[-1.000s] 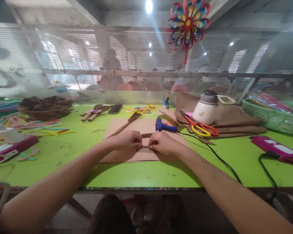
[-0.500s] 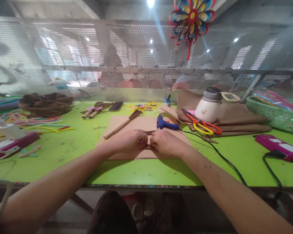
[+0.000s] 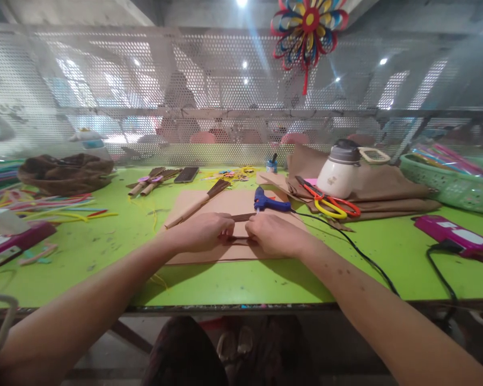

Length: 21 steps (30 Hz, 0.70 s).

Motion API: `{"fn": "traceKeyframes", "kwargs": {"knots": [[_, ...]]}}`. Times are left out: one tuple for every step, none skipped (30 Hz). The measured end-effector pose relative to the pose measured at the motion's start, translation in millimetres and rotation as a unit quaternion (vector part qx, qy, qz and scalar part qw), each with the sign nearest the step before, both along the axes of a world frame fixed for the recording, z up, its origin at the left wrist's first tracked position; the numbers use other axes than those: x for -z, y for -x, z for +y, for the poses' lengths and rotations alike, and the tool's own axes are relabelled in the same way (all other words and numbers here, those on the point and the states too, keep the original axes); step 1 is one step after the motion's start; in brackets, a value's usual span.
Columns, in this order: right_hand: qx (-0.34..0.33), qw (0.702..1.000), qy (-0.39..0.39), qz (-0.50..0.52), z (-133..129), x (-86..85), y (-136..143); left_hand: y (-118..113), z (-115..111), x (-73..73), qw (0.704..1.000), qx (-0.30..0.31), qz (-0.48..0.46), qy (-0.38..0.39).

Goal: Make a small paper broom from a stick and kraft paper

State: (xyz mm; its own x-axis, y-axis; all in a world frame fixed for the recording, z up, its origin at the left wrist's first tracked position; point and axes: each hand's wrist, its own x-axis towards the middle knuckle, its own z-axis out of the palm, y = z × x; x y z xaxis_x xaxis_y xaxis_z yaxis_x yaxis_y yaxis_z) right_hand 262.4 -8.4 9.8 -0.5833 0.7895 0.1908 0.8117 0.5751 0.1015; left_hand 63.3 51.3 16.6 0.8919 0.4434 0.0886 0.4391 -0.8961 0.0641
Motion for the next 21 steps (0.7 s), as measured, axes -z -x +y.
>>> {"fn": "traceKeyframes", "kwargs": {"knots": [[0.006, 1.000, -0.001, -0.003, 0, 0.3, -1, 0, 0, -0.6, 1.000, 0.003, 0.004, -0.001], [0.010, 1.000, -0.001, -0.006, 0, 0.5, -2, 0, 0, -1.1, 1.000, 0.006, 0.007, -0.005], [0.012, 1.000, -0.002, -0.008, 0, 0.7, -2, 0, -1, -1.5, 1.000, 0.008, 0.009, -0.009], [0.012, 1.000, -0.002, -0.011, 0, 0.7, -2, 0, -1, -1.9, 1.000, 0.009, 0.011, -0.012], [0.011, 1.000, -0.003, -0.014, -1, 0.7, -2, 0, -2, -2.2, 1.000, 0.009, 0.014, -0.013], [0.008, 1.000, -0.004, -0.016, -1, 0.5, -2, 0, -2, -2.5, 1.000, 0.007, 0.017, -0.012], [0.003, 1.000, -0.006, -0.018, -2, 0.4, -1, 0, -3, -2.7, 1.000, 0.006, 0.019, -0.011], [-0.002, 1.000, -0.010, -0.020, -3, 0.2, 0, 0, -3, -3.0, 1.000, 0.005, 0.021, -0.008], [-0.006, 1.000, -0.013, -0.022, -4, 0.1, 1, 0, -3, -3.4, 1.000, 0.004, 0.023, -0.006], [-0.010, 1.000, -0.016, -0.023, -5, 0.0, 2, 0, -3, -3.7, 1.000, 0.004, 0.024, -0.004], [-0.013, 0.999, -0.020, -0.023, -7, 0.0, 3, 1, -4, -4.0, 1.000, 0.005, 0.024, -0.003], [-0.015, 0.999, -0.023, -0.024, -8, 0.1, 4, 1, -4, -4.2, 1.000, 0.007, 0.024, -0.003], [-0.017, 0.999, -0.025, -0.025, -9, 0.3, 4, 1, -4, -4.3, 1.000, 0.010, 0.024, -0.003], [-0.018, 0.999, -0.028, -0.026, -10, 0.5, 5, 1, -4, -4.3, 1.000, 0.012, 0.023, -0.002], [-0.019, 0.999, -0.031, -0.029, -10, 0.7, 5, 1, -4, -4.1, 1.000, 0.012, 0.021, -0.001], [-0.016, 0.999, -0.032, -0.031, -10, 0.9, 5, 1, -4, -3.9, 1.000, 0.011, 0.019, 0.001], [-0.011, 0.999, -0.032, -0.032, -10, 1.3, 5, 2, -4, -3.7, 1.000, 0.009, 0.016, 0.005], [-0.004, 0.999, -0.030, -0.033, -10, 1.6, 5, 2, -3, -3.7, 1.000, 0.007, 0.012, 0.010], [0.003, 0.999, -0.028, -0.032, -9, 2.2, 5, 2, -2, -4.0, 1.000, 0.005, 0.008, 0.018], [0.011, 0.999, -0.027, -0.029, -8, 2.9, 4, 2, -1, -4.9, 1.000, 0.002, 0.001, 0.027], [0.017, 0.999, -0.028, -0.025, -6, 3.7, 4, 2, 1, -6.2, 0.999, -0.003, -0.007, 0.038]]}}
